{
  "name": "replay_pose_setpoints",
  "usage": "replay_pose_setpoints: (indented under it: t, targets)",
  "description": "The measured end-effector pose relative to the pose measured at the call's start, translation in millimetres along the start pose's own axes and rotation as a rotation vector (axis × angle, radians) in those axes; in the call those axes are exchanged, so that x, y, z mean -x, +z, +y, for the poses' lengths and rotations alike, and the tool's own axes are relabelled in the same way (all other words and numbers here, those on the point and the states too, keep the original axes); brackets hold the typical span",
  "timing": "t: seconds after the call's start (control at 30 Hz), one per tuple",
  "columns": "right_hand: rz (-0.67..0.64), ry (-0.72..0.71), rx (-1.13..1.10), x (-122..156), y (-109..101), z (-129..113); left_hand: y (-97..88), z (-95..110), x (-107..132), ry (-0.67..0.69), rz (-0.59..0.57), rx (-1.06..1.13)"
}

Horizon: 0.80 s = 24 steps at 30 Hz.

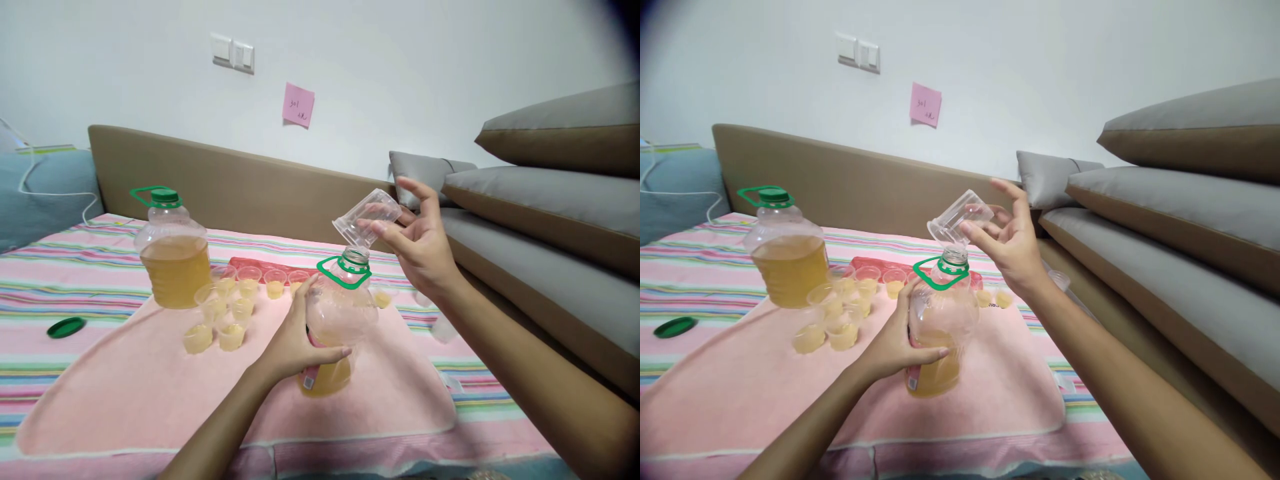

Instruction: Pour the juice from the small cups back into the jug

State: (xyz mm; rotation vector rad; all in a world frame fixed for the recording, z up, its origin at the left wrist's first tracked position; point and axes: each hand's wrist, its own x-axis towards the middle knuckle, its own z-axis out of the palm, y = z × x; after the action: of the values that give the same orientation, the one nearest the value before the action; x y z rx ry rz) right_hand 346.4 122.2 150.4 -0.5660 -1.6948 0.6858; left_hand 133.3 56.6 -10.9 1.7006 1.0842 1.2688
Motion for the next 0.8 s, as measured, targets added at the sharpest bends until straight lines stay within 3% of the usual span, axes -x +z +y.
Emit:
replay_pose_setpoints:
  t: [0.57, 0.8]
  targets:
    - [0.012, 0.031, -0.025, -0.2, -1.9, -2.1, 0.3, -0.7, -1.2, 0.027, -0.003, -0.014]
    - [-0.029, 0.074, -0.014, 0.4, -13.8, -2.5, 1.1, -0.8, -1.0, 0.001, -0.008, 0.002]
